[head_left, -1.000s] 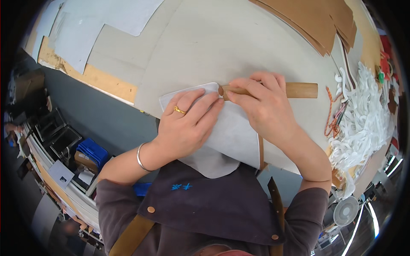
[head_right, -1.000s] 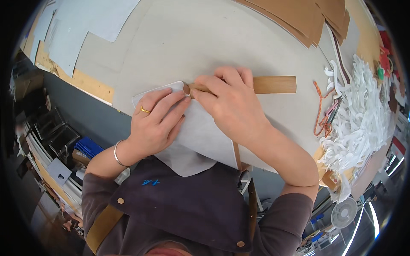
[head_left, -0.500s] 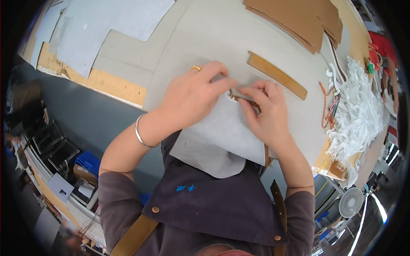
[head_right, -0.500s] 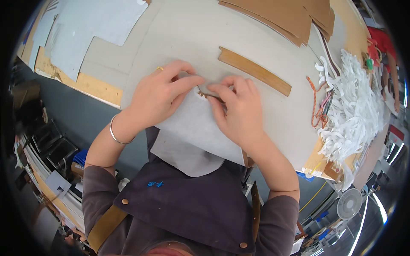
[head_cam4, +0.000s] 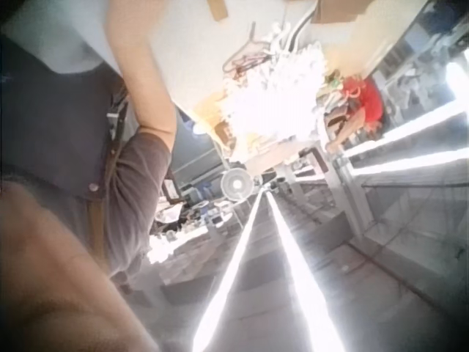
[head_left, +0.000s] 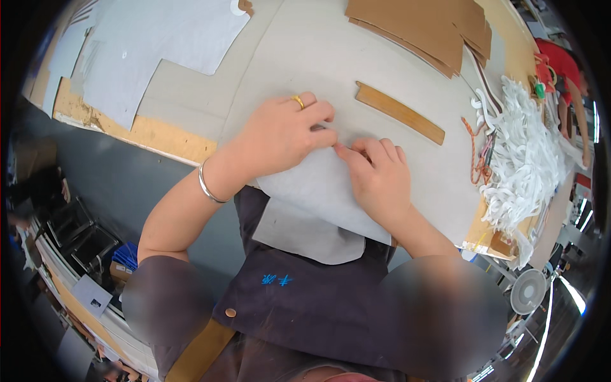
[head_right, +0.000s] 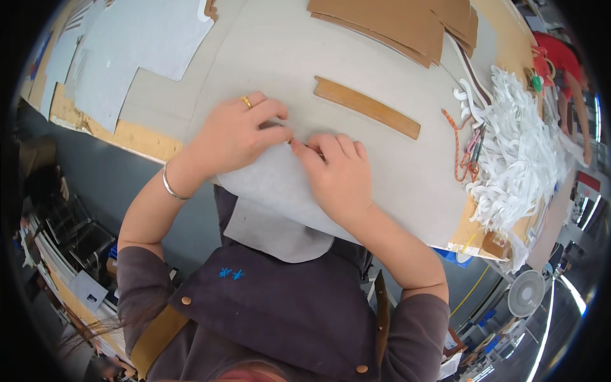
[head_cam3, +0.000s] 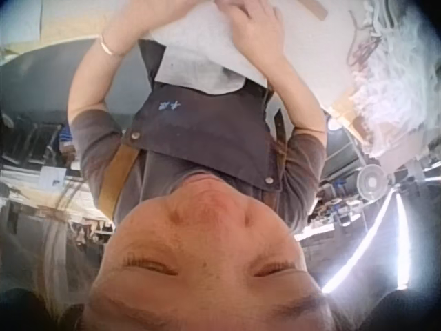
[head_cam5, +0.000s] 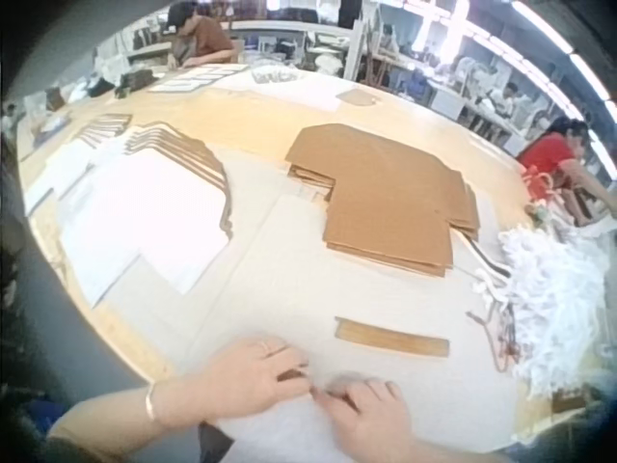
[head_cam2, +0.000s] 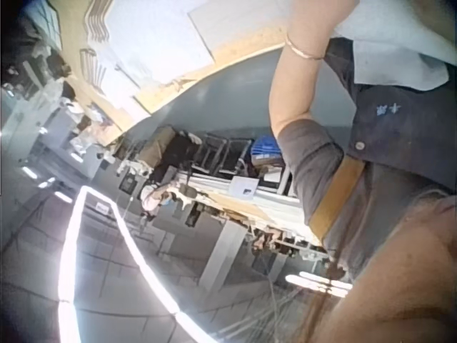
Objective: The worker is applying a white lining material to brown leather pieces, using a smoothing tool to ensure proper adhesion and edge alignment.
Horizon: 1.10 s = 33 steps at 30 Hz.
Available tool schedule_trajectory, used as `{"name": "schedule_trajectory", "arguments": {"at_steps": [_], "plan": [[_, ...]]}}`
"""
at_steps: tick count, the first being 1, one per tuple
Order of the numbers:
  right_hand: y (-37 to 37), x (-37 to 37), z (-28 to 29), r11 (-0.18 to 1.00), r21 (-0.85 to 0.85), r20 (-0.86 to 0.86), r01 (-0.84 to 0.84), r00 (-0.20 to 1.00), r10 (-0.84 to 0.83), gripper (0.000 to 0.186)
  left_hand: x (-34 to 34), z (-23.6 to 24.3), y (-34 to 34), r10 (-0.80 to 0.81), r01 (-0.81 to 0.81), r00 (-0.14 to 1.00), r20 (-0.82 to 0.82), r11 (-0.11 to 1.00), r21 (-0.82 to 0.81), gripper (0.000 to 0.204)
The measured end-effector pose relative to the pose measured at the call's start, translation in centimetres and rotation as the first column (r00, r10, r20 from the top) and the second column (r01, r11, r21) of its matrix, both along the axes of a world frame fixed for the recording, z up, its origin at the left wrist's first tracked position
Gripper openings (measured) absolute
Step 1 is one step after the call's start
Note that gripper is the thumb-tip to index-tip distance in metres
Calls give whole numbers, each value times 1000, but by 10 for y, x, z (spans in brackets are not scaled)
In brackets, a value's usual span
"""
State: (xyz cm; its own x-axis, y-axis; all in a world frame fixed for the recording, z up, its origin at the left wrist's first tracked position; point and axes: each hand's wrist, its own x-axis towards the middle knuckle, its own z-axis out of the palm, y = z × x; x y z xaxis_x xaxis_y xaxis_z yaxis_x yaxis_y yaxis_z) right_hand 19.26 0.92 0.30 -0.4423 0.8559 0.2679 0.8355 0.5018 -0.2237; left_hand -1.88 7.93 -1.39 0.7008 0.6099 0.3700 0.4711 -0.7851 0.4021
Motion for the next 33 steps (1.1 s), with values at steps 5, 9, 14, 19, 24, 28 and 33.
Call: {"name": "schedule_trajectory", "arguments": {"at_steps": [5,9,14,19,24,28,33], "plan": [[-6,30,17,959,-169,-254,227,930,-265,32,4,21,-23,116,-81,977,-179,977,195,25],[-36,42,17,903,-332,-249,274,898,-364,31,23,17,-39,45,-20,986,-160,988,153,33],[-48,37,8,948,-209,-211,241,935,-284,31,31,13,-45,70,-26,973,-218,980,198,36],[-54,38,6,966,-117,-58,232,969,-240,31,37,17,-42,27,30,970,-240,972,231,36],[-45,51,13,966,-218,-194,139,964,-183,25,39,26,-23,-57,93,969,-242,986,137,32],[-15,133,3,857,-80,-255,509,821,-511,23,42,44,-3,-16,-65,982,-191,910,-409,17],[20,249,-3,589,16,-226,808,577,-785,25,59,134,-9,-387,370,913,131,647,-667,10]]}}
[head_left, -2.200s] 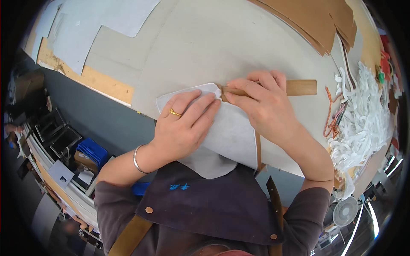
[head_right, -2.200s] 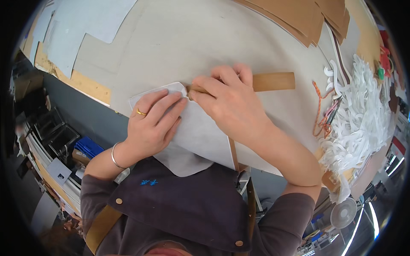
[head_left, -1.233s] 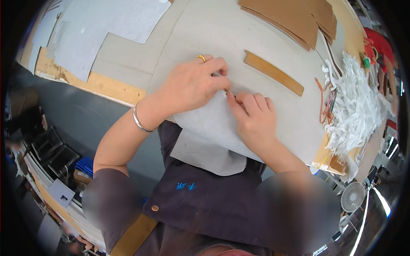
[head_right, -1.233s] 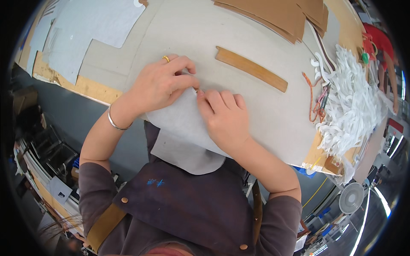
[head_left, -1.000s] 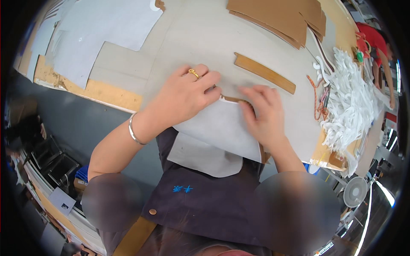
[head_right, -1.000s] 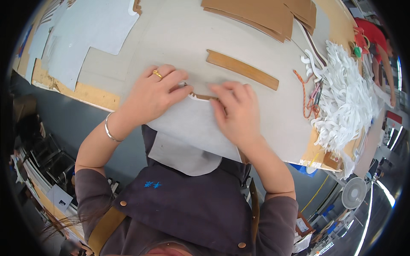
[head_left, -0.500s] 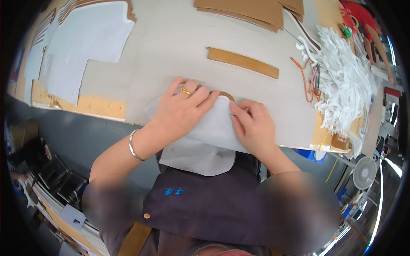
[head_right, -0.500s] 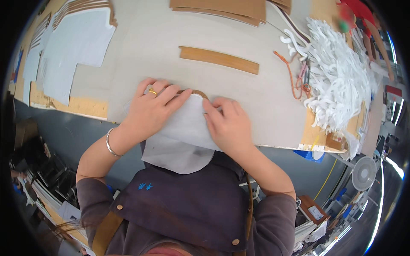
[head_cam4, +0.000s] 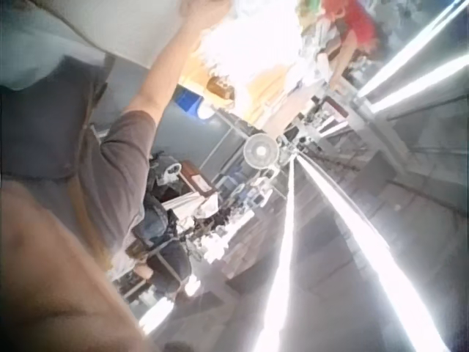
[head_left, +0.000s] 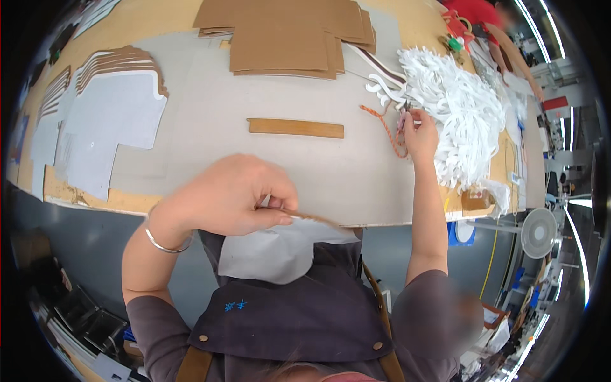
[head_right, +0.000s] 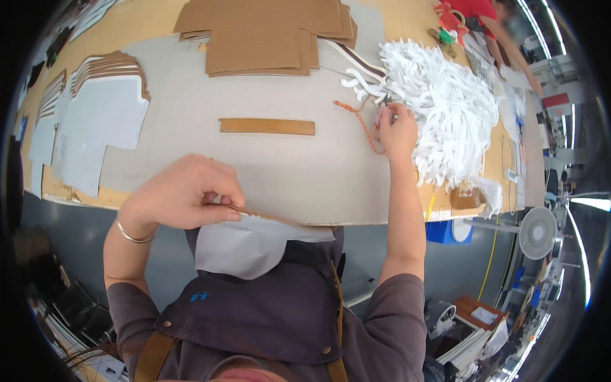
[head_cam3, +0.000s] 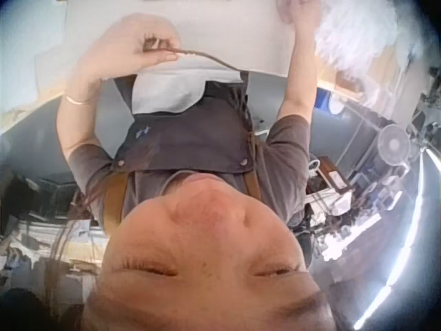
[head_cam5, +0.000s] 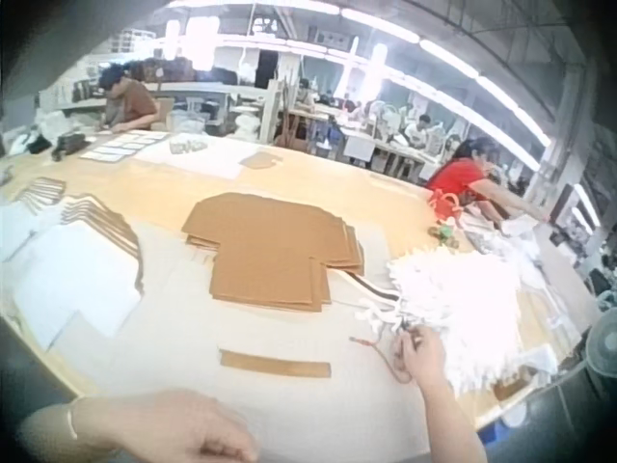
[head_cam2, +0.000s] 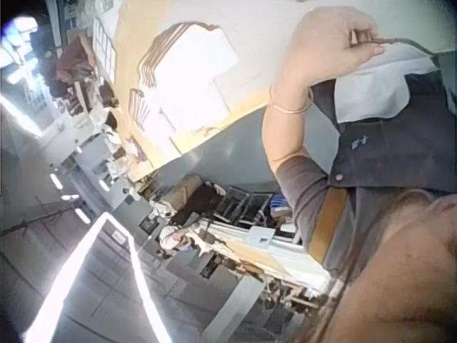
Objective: The worker is applying a white lining material to brown leather pieces, using a smoothing tool to ensure proper adhesion and edge alignment.
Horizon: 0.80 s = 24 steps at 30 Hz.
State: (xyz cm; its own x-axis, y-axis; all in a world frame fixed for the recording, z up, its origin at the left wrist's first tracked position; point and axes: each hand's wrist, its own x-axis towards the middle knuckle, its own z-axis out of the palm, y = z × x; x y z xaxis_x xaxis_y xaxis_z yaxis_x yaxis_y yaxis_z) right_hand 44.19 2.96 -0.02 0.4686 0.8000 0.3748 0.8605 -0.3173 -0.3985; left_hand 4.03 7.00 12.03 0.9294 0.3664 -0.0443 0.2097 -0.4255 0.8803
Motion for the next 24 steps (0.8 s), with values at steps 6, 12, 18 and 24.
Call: {"name": "schedule_trajectory", "arguments": {"at_steps": [6,12,18,24], "plan": [[-21,105,-73,996,-90,190,-17,981,34,38,-63,63,12,701,-551,553,450,713,-433,14],[25,48,-24,926,-367,63,92,995,-74,46,-100,-57,-67,972,-743,190,135,232,-627,3],[13,140,-39,990,-136,-319,28,945,-71,42,-54,-136,-140,928,-678,324,-185,91,-730,11],[31,96,23,982,0,-517,191,840,-163,35,-64,-153,-165,905,-601,358,-231,34,-799,16]]}}
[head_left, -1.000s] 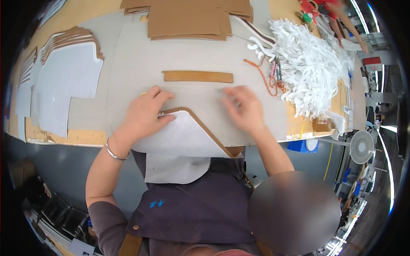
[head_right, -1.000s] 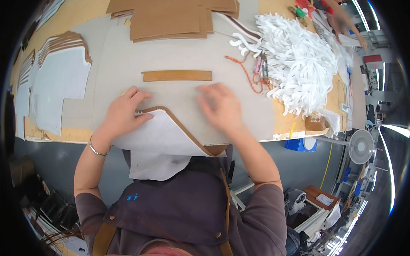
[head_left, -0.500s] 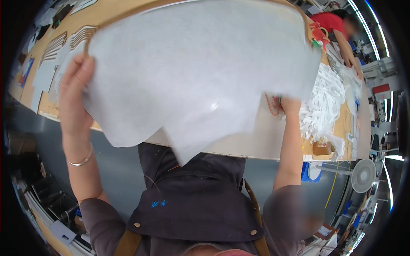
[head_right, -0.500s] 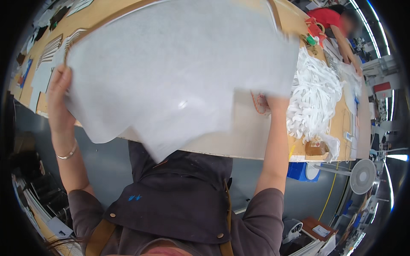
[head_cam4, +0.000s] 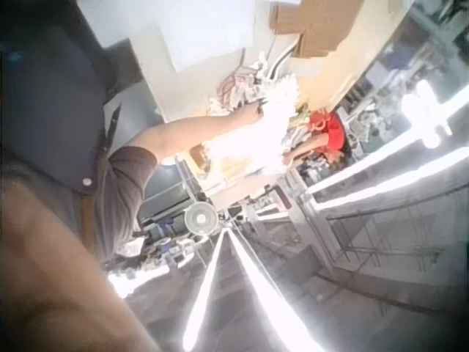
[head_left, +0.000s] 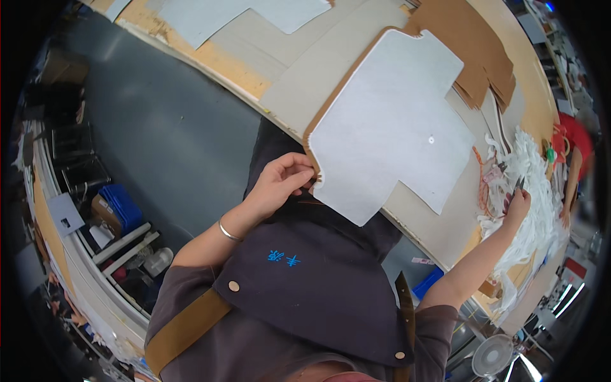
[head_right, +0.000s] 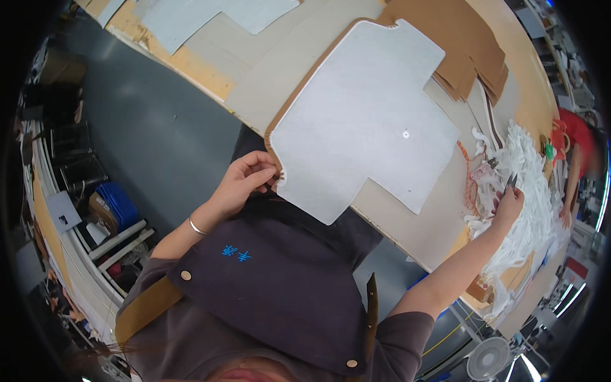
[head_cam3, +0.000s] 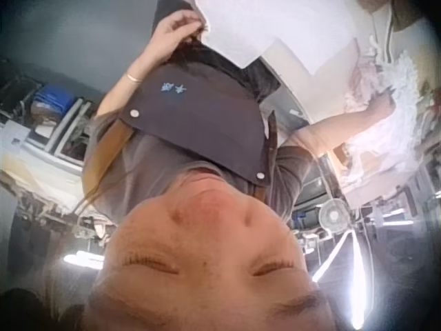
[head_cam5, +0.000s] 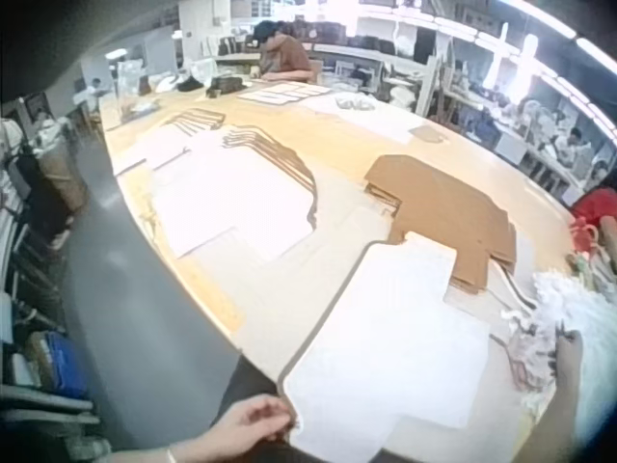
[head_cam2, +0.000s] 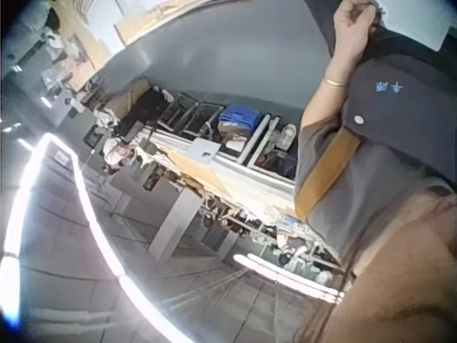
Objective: The worker is applying a white lining material to brown leather pieces, using a smoothing tool to ensure proper adhesion and edge alignment.
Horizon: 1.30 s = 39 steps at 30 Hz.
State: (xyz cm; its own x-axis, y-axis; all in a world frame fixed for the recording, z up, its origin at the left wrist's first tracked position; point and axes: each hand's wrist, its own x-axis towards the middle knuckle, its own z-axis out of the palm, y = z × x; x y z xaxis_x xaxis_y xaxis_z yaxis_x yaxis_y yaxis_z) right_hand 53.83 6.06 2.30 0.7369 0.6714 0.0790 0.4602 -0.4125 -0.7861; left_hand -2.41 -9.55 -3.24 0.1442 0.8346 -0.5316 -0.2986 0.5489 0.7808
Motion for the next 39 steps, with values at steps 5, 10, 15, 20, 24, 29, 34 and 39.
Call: {"name": "schedule_trajectory", "arguments": {"at_steps": [5,10,15,20,24,29,34,39], "plan": [[-12,-15,46,625,-722,19,-296,895,446,30,5,7,6,35,-35,999,5,999,5,14],[-25,-77,81,857,-157,93,-491,856,508,30,9,3,5,149,-150,988,41,988,31,15],[-40,-253,54,339,-263,342,-903,242,908,29,13,-6,4,199,-202,979,36,973,115,11],[-50,-350,11,-4,-332,175,-943,-66,982,23,13,0,6,235,-242,969,75,966,89,10],[-48,-373,-3,-30,-385,268,-922,-143,953,30,12,0,4,205,-210,976,80,975,73,10],[-45,-379,-6,-91,-397,350,-913,-242,905,33,12,-2,1,195,-203,976,102,976,78,10],[-41,-381,-1,-113,-410,337,-905,-266,903,32,10,-2,1,188,-206,971,150,972,115,11],[-42,-383,2,-124,-419,314,-900,-272,910,31,10,3,0,188,-208,967,172,973,103,10]]}}
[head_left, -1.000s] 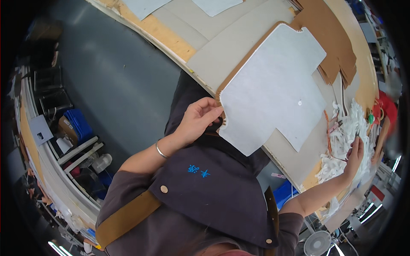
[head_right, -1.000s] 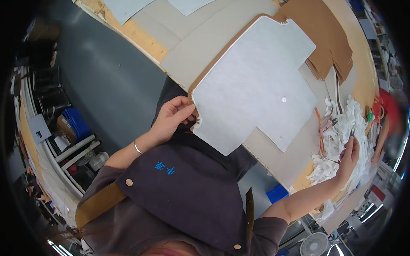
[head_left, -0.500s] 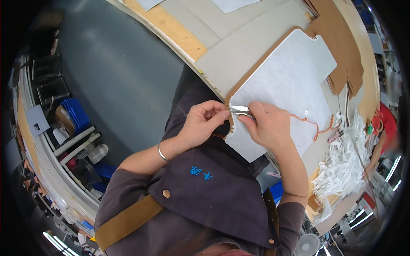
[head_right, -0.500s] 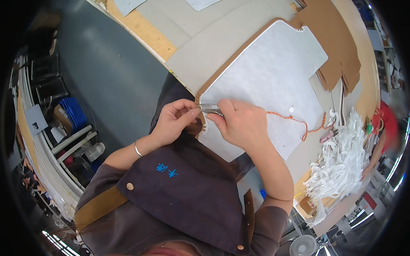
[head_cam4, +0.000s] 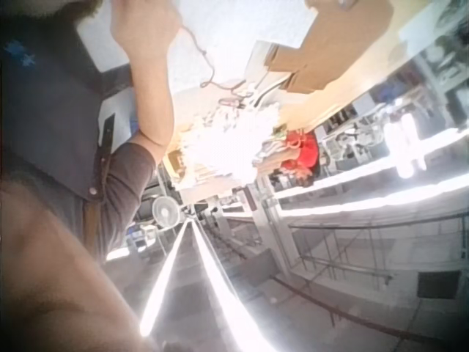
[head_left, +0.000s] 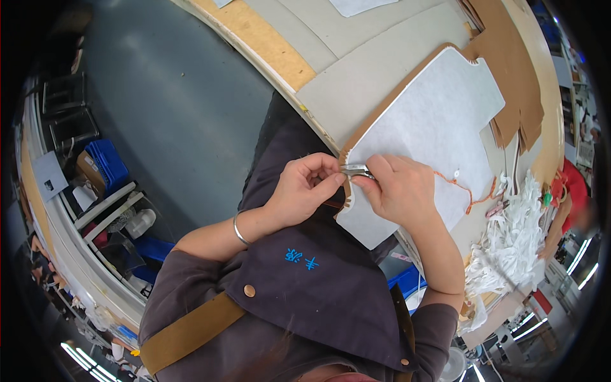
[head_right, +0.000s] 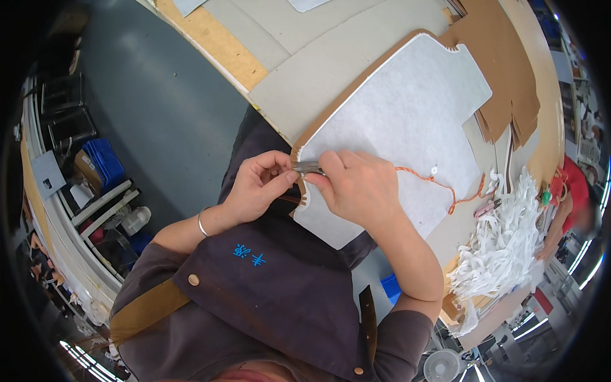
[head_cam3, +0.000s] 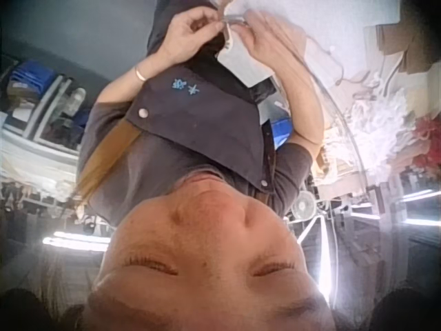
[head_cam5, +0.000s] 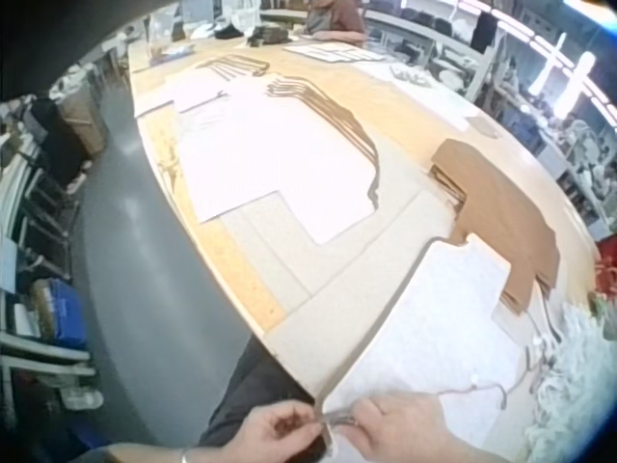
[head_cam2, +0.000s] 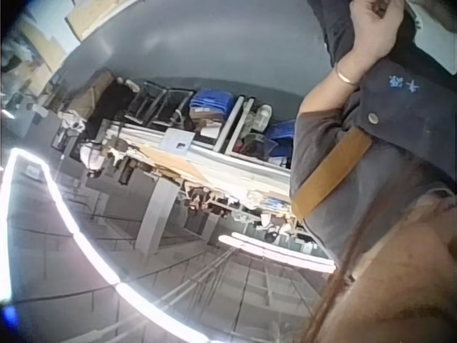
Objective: The worker is applying a white lining material to brown leather pieces, using a smoothing tool to ensure proper adhesion and edge alignment.
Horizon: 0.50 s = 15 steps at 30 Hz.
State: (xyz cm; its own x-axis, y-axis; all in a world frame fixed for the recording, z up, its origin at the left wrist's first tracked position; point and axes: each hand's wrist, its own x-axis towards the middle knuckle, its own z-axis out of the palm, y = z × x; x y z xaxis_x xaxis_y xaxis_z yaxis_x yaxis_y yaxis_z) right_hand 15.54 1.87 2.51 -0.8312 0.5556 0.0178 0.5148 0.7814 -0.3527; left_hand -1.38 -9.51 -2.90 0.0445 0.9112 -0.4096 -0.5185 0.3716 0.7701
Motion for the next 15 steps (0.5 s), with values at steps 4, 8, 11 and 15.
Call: {"name": "schedule_trajectory", "arguments": {"at_steps": [4,8,11,15], "plan": [[-1,-2,3,1000,-14,-1,-2,1000,2,31,3,0,0,6,-6,1000,17,1000,23,10],[-2,-3,7,999,-43,18,5,1000,-4,31,8,-2,-1,86,-88,996,37,993,73,10],[-4,-1,4,998,-59,-4,6,1000,-6,31,9,-3,-4,86,-89,995,42,993,78,10],[-8,1,-2,994,-102,-32,27,999,-30,31,7,0,-3,79,-82,995,53,995,64,9]]}}
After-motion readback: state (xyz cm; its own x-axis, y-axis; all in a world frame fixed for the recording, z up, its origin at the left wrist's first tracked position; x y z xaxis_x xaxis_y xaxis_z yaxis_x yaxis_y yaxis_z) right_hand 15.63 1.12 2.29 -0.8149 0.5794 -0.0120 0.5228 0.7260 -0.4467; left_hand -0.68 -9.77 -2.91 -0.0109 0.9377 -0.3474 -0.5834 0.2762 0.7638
